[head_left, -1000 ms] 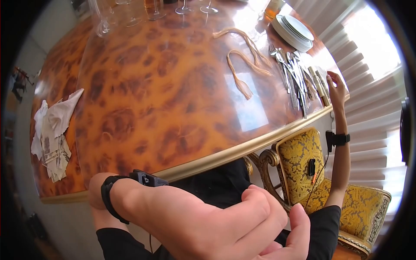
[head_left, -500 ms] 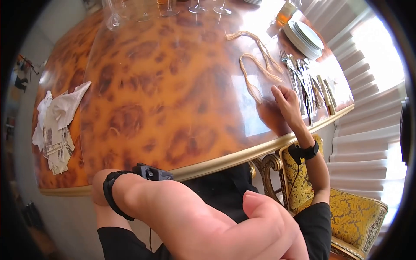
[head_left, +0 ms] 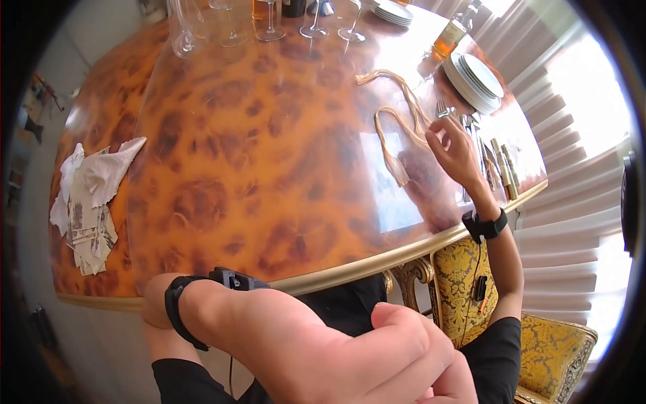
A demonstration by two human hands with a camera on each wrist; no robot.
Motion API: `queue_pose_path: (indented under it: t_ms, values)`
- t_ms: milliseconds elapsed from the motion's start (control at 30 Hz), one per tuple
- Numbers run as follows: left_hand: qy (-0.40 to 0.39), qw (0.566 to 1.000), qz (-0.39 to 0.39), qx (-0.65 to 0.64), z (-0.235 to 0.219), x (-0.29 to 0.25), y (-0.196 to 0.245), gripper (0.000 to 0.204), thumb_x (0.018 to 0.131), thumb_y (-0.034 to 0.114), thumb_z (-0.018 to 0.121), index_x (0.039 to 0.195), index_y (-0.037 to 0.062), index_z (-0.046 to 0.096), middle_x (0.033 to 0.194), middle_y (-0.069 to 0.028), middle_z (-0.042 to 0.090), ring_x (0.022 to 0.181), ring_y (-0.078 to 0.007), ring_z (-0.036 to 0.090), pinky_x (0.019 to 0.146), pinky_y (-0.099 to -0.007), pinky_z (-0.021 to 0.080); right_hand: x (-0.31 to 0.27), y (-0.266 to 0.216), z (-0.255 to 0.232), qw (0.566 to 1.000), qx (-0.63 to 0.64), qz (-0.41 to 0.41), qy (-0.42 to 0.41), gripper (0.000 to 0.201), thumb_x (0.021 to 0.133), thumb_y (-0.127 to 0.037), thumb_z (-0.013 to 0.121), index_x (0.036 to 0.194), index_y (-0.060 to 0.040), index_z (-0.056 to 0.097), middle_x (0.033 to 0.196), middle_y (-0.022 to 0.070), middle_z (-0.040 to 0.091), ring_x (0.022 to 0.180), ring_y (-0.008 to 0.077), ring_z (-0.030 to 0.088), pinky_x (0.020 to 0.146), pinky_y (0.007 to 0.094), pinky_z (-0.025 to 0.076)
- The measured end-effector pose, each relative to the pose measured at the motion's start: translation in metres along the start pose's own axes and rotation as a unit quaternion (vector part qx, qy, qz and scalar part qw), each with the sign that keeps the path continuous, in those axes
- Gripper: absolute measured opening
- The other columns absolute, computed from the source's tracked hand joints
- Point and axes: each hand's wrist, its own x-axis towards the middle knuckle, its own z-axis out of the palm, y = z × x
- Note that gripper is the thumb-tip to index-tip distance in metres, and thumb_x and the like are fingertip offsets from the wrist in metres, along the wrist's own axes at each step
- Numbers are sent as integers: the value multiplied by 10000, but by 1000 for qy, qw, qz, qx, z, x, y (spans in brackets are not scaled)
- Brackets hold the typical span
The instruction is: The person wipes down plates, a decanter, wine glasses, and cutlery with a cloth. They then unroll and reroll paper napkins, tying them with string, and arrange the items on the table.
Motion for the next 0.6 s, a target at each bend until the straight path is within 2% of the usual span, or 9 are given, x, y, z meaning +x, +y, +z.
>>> queue_pose_path:
  t_ms: [33, 100, 167, 233, 367, 433, 500, 567, 600]
  values:
    - [-12, 997, -75, -23, -2, 3, 7, 81, 557, 97, 493, 630, 67, 475, 535, 0, 391, 446, -114, 395, 407, -201, 211, 15, 4, -3, 997, -51, -45, 19, 420, 890, -371, 655, 1073, 7, 628, 1048, 145, 657, 766, 212, 629, 677, 372, 502]
    - [-16, 997, -62, -36, -5, 7, 9, 88, 543, 92, 491, 625, 65, 477, 536, 1, 386, 445, -114, 395, 409, -203, 217, 44, 22, 5, 1000, -9, 19, -15, 617, 863, -474, 651, 1219, 26, 584, 1181, 211, 606, 937, 273, 649, 804, 387, 518]
    - [-24, 997, -50, -49, -7, 8, 4, 95, 529, 87, 488, 620, 63, 479, 537, 2, 381, 444, -115, 395, 410, -205, 224, 76, 46, 20, 993, 7, 94, -74, 771, 852, -570, 607, 1302, 52, 539, 1100, 257, 651, 1004, 325, 660, 850, 395, 517]
    - [-2, 991, 133, -33, -7, 4, -11, 107, 518, 71, 466, 621, 51, 488, 537, -3, 381, 441, -116, 393, 410, -207, 244, 96, 29, 24, 986, -68, 125, -88, 632, 875, -510, 577, 1203, 29, 613, 963, 254, 688, 925, 349, 677, 827, 424, 519]
    - [24, 996, 88, -13, -15, 10, 9, 118, 521, 63, 450, 627, 39, 494, 539, -7, 379, 439, -114, 390, 409, -207, 258, 123, 72, 66, 987, -134, 81, -32, 461, 889, -403, 557, 1036, 19, 670, 877, 256, 683, 855, 388, 670, 797, 463, 510]
    - [58, 997, -50, 11, -19, 17, 20, 114, 528, 61, 445, 627, 35, 493, 540, -5, 380, 438, -117, 391, 408, -205, 257, 127, 76, 62, 988, -114, 61, -80, 389, 892, -349, 540, 911, 16, 672, 903, 270, 668, 861, 417, 653, 779, 490, 498]
    - [53, 998, -22, 5, -21, 14, 17, 118, 527, 62, 446, 630, 36, 496, 540, -5, 381, 438, -117, 392, 408, -204, 255, 121, 78, 56, 989, -109, 47, -87, 386, 899, -338, 544, 886, 32, 657, 877, 269, 661, 848, 416, 648, 762, 484, 493]
    - [48, 999, 6, -7, -22, 14, 16, 121, 526, 63, 448, 632, 38, 499, 540, -5, 382, 438, -117, 393, 408, -202, 254, 104, 61, 41, 985, -97, -1, -141, 333, 915, -280, 561, 870, 43, 630, 793, 229, 647, 747, 341, 639, 693, 430, 485]
    - [44, 999, -23, -18, -22, 17, 20, 114, 527, 66, 455, 629, 35, 497, 542, -6, 382, 437, -118, 393, 408, -205, 257, 96, 49, 33, 980, -100, 13, -171, 343, 928, -284, 562, 858, 47, 619, 766, 212, 635, 734, 311, 633, 686, 411, 487]
